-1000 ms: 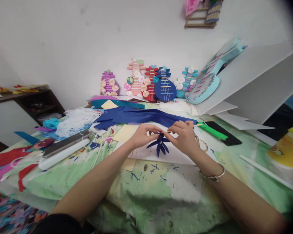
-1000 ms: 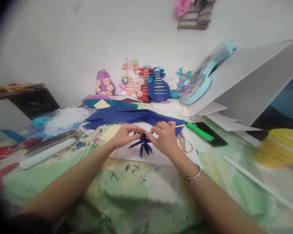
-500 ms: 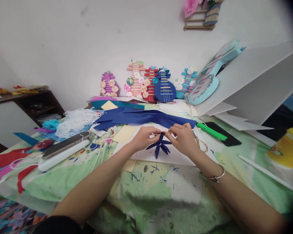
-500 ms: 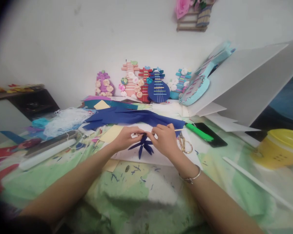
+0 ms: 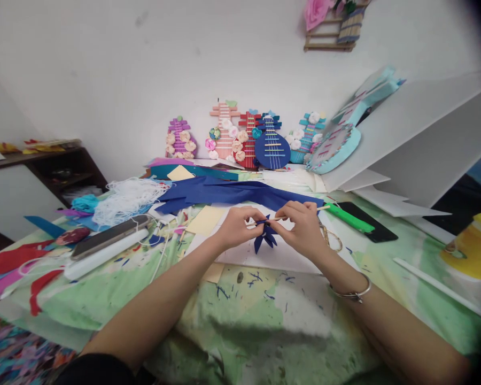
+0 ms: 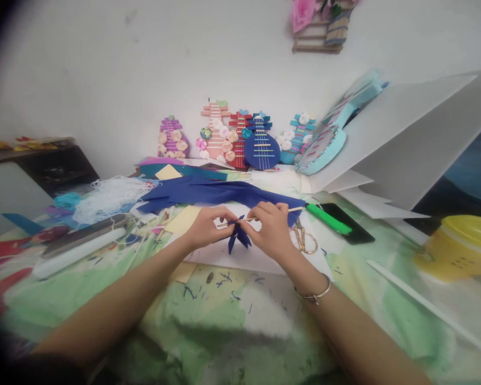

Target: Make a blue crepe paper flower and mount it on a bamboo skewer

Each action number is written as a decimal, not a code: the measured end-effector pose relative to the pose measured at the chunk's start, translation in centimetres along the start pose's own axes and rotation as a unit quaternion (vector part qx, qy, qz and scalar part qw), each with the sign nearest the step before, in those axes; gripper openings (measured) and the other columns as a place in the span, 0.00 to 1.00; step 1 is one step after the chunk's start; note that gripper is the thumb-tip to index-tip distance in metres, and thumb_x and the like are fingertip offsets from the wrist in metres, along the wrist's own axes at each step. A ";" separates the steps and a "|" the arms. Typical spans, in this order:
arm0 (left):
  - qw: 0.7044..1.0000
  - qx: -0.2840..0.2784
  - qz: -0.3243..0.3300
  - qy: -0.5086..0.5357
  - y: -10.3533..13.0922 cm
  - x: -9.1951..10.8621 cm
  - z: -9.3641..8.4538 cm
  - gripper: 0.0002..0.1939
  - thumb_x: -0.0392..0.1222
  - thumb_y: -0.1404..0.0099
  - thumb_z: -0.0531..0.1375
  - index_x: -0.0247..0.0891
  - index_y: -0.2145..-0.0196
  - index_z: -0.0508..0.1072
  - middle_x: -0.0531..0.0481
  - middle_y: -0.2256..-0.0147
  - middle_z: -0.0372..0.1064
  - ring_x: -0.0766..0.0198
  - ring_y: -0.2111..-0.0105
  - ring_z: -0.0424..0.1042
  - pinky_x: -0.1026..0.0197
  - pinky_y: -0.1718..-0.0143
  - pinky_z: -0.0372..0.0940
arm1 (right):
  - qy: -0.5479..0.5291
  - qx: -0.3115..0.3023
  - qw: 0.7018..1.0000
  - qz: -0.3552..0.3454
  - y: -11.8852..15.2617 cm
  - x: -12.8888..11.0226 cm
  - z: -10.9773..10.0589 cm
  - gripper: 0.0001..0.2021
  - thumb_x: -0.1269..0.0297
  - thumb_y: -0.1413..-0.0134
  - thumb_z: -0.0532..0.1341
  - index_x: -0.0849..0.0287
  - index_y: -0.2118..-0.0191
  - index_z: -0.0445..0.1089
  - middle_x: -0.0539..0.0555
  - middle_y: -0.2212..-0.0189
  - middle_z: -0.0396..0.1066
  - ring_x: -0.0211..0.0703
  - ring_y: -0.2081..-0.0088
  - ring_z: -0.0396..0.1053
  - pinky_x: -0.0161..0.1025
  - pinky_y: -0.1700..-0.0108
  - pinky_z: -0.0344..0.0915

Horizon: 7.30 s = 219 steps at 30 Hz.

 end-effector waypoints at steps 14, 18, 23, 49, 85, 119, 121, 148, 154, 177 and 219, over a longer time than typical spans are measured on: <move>0.998 -0.025 0.049 0.004 0.2 0.7 0.4 0.07 0.34 0.49 0.57 0.34 0.70 0.73 0.50 0.75 0.72 0.66 0.74 0.69 0.65 0.71 0.59 | -0.015 0.000 0.999 -0.036 0.1 -0.4 0.0 0.09 0.60 0.47 0.62 0.58 0.73 0.67 0.50 0.72 0.69 0.42 0.67 0.65 0.44 0.59 0.47; 0.998 -0.045 0.035 0.035 0.2 0.6 0.5 0.08 0.34 0.48 0.57 0.34 0.69 0.74 0.49 0.74 0.72 0.65 0.73 0.69 0.64 0.71 0.58 | -0.012 0.000 0.999 -0.042 0.1 -0.5 0.0 0.08 0.60 0.46 0.61 0.58 0.72 0.67 0.50 0.72 0.69 0.42 0.67 0.64 0.44 0.59 0.47; 0.994 -0.054 -0.036 0.087 0.1 -0.4 0.5 0.08 0.37 0.43 0.56 0.33 0.70 0.75 0.48 0.73 0.73 0.65 0.73 0.68 0.63 0.71 0.57 | -0.007 -0.004 0.999 -0.051 0.2 -0.7 -0.1 0.08 0.62 0.47 0.61 0.58 0.72 0.66 0.50 0.72 0.69 0.42 0.67 0.63 0.44 0.58 0.46; 0.948 -0.200 -0.111 0.222 0.2 -1.3 1.5 0.15 0.38 0.48 0.65 0.32 0.61 0.76 0.43 0.65 0.74 0.62 0.67 0.70 0.61 0.65 0.63 | -0.015 0.002 0.999 -0.032 0.0 -0.6 -0.5 0.09 0.61 0.47 0.60 0.58 0.75 0.67 0.49 0.74 0.69 0.40 0.70 0.64 0.44 0.59 0.47; 0.936 -0.036 -0.148 0.318 0.1 -2.7 0.6 0.14 0.48 0.39 0.58 0.33 0.64 0.73 0.49 0.73 0.70 0.65 0.69 0.69 0.63 0.64 0.61 | 0.023 0.054 0.998 -0.014 0.1 -0.3 -1.3 0.09 0.59 0.46 0.60 0.58 0.73 0.67 0.50 0.73 0.70 0.43 0.67 0.66 0.46 0.59 0.47; 0.909 -0.217 -0.228 0.274 1.0 -3.3 2.1 0.10 0.42 0.47 0.65 0.30 0.71 0.78 0.48 0.76 0.71 0.68 0.76 0.64 0.65 0.72 0.58 | 0.000 -0.036 0.991 -0.128 0.5 -2.3 -0.1 0.05 0.67 0.45 0.56 0.59 0.69 0.68 0.52 0.71 0.69 0.43 0.66 0.61 0.46 0.59 0.47; 0.913 -0.213 -0.226 0.264 1.0 -3.2 2.0 0.10 0.42 0.47 0.64 0.30 0.72 0.78 0.49 0.77 0.70 0.69 0.76 0.63 0.65 0.73 0.57 | 0.006 -0.045 0.991 -0.124 0.4 -1.9 0.0 0.06 0.68 0.44 0.55 0.59 0.69 0.68 0.52 0.71 0.69 0.42 0.67 0.61 0.46 0.59 0.47; 0.880 -0.214 -0.300 0.301 1.9 -4.5 3.3 0.10 0.38 0.54 0.68 0.32 0.71 0.79 0.46 0.73 0.74 0.65 0.72 0.70 0.62 0.65 0.64 | 0.065 -0.011 0.987 -0.147 0.4 -2.8 -0.2 0.08 0.70 0.44 0.57 0.60 0.74 0.67 0.52 0.73 0.69 0.42 0.67 0.59 0.46 0.59 0.46; 0.886 -0.225 -0.297 0.276 2.0 -4.7 3.3 0.10 0.40 0.54 0.68 0.32 0.72 0.79 0.47 0.74 0.74 0.66 0.73 0.67 0.62 0.68 0.61 | 0.083 -0.008 0.984 -0.158 0.5 -3.1 0.0 0.09 0.70 0.43 0.57 0.60 0.75 0.66 0.51 0.74 0.69 0.41 0.67 0.59 0.47 0.58 0.45; 0.815 -0.060 -0.381 0.433 2.1 -6.7 3.6 0.14 0.39 0.61 0.72 0.34 0.73 0.77 0.51 0.75 0.69 0.69 0.73 0.64 0.63 0.69 0.54 | -0.038 -0.026 0.997 -0.054 0.5 -2.0 0.6 0.11 0.64 0.50 0.63 0.57 0.60 0.66 0.59 0.53 0.63 0.54 0.50 0.58 0.49 0.54 0.54; 0.838 -0.068 -0.264 0.474 0.9 -4.2 3.6 0.15 0.37 0.56 0.71 0.32 0.75 0.69 0.55 0.77 0.67 0.71 0.76 0.65 0.65 0.70 0.58 | -0.207 -0.004 0.978 0.015 0.0 -0.4 -0.7 0.08 0.71 0.49 0.57 0.57 0.63 0.70 0.56 0.60 0.69 0.49 0.55 0.65 0.50 0.52 0.59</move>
Point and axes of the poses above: each hand's wrist, its own y-axis away from the middle knuckle, its own z-axis out of the palm, x = y × z, the point moved 8 cm from there along -y, towards the middle knuckle
